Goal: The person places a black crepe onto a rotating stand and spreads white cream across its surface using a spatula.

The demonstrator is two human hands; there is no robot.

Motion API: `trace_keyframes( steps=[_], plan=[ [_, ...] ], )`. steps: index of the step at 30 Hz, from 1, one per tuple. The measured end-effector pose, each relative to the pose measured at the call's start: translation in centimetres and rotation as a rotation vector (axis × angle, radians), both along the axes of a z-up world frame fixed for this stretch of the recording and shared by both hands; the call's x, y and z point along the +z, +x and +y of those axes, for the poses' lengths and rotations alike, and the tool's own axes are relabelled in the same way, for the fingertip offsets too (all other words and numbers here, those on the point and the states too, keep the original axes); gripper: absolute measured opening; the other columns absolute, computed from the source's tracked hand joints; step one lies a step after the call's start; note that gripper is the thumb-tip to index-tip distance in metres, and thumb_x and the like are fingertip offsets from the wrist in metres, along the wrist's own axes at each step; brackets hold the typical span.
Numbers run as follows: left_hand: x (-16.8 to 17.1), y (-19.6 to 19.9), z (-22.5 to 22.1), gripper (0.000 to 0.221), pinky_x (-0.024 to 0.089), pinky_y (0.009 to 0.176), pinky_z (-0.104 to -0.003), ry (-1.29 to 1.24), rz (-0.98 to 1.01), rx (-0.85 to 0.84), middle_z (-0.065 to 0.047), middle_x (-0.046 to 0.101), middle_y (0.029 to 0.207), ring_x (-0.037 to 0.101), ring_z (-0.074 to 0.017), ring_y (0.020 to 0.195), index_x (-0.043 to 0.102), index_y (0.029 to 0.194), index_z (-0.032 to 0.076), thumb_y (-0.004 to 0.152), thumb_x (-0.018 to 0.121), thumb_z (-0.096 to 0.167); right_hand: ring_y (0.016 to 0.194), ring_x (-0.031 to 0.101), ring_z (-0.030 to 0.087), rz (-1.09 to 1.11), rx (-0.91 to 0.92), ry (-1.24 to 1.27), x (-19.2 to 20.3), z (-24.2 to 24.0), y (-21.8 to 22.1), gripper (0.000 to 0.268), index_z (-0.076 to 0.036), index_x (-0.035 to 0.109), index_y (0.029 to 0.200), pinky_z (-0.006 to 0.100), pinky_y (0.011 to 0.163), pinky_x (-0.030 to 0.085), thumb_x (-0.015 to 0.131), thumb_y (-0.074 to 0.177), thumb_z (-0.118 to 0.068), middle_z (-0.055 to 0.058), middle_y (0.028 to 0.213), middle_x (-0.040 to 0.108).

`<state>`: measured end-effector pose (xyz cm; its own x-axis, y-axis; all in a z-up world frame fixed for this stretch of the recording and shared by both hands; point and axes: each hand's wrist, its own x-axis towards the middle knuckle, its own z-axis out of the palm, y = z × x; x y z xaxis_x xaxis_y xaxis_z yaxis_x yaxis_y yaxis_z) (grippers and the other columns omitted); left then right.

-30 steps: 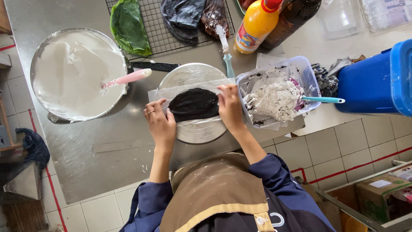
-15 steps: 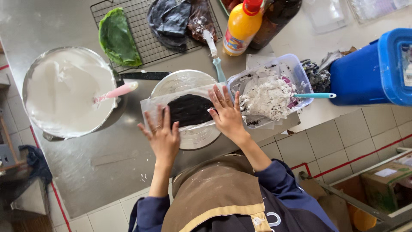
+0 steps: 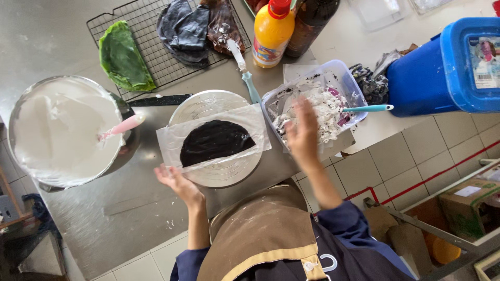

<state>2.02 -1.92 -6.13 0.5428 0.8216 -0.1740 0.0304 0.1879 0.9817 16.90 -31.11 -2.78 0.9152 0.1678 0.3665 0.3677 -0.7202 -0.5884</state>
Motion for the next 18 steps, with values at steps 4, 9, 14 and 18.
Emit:
trace_keyframes(
  steps=[4, 9, 14, 18],
  plan=[
    [-1.4, 0.3, -1.4, 0.073, 0.022, 0.127, -0.039, -0.32, -0.002, 0.035, -0.021, 0.023, 0.166, 0.027, -0.0274, 0.153, 0.016, 0.159, -0.003, 0.109, 0.031, 0.049, 0.152, 0.032, 0.038, 0.024, -0.223, -0.408, 0.2, -8.6, 3.3, 0.044, -0.007, 0.057, 0.143, 0.057, 0.125, 0.017, 0.066, 0.101, -0.018, 0.017, 0.161, 0.046],
    [-2.4, -0.6, -2.7, 0.093, 0.046, 0.11, -0.041, -0.438, -0.003, 0.066, -0.023, 0.041, 0.153, 0.047, -0.0265, 0.134, 0.028, 0.155, -0.005, 0.098, 0.033, 0.068, 0.15, 0.042, 0.033, -0.047, -0.231, -0.717, 0.8, -17.3, 4.2, 0.038, -0.006, 0.068, 0.135, 0.059, 0.126, 0.013, 0.071, 0.103, -0.026, 0.014, 0.15, 0.059],
    [-4.4, -1.5, -2.7, 0.098, 0.044, 0.114, -0.038, -0.381, 0.017, 0.091, -0.022, 0.043, 0.154, 0.05, -0.021, 0.131, 0.028, 0.156, -0.008, 0.099, 0.035, 0.072, 0.124, 0.055, 0.027, -0.013, -0.074, -0.744, 2.3, -19.5, 4.9, 0.028, -0.01, 0.073, 0.117, 0.052, 0.113, 0.031, 0.077, 0.095, -0.026, 0.006, 0.118, 0.066],
    [-3.8, -1.3, -3.2, 0.1, 0.043, 0.117, -0.04, -0.349, -0.029, 0.09, -0.019, 0.042, 0.157, 0.047, -0.0265, 0.141, 0.029, 0.154, -0.007, 0.095, 0.036, 0.073, 0.102, 0.057, 0.022, -0.058, 0.047, -0.71, 5.8, -18.6, 5.0, 0.019, -0.013, 0.073, 0.106, 0.04, 0.088, 0.038, 0.08, 0.091, -0.022, 0.001, 0.099, 0.063]
  ],
)
